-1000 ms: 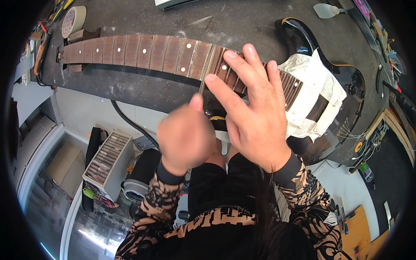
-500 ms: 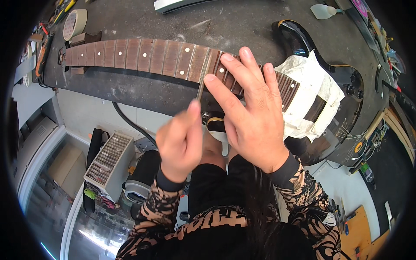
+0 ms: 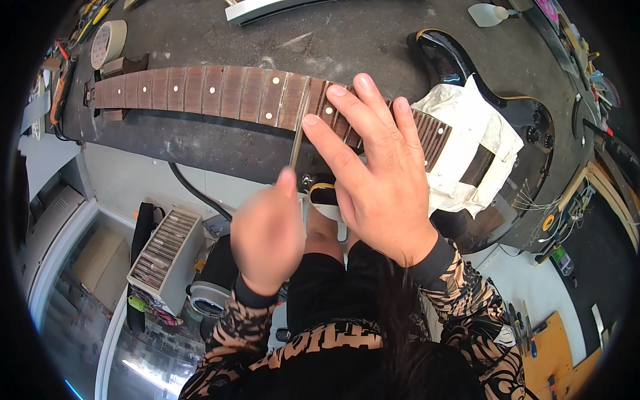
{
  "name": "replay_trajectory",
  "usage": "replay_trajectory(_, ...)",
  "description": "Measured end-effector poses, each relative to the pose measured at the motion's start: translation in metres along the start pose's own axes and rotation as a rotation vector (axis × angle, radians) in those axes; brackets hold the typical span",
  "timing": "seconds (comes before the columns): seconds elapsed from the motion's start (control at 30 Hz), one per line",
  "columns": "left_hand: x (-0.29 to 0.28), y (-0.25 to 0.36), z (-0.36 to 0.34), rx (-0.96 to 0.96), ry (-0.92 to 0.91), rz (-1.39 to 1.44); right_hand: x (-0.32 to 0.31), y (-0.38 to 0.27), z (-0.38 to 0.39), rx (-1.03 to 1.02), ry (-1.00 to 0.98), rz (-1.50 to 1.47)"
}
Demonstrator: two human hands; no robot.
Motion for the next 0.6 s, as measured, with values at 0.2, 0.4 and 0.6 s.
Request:
replay_trajectory(0.2, 0.010, -0.006, -0.004, 0.019, -0.008, -0.004, -0.003, 0.001, 0.000, 0.029, 0.003, 0.010)
replay_trajectory(0.4, 0.016, -0.002, -0.033, -0.036, -0.016, 0.007, -0.001, -0.003, -0.002, 0.027, 0.011, -0.010)
replay_trajectory(0.6, -0.002, 0.003, 0.001, -0.010, 0.011, -0.007, 0.001, -0.001, 0.001, -0.001, 0.016, 0.006)
Point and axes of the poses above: each hand's wrist, its own z-axis away from the middle knuckle, its own x-axis out of the palm, y = z × x, the point moved 1 cm from there along -z, towards the middle knuckle, and after that the axes turned 11 degrees about y, right-handed, at the moved point
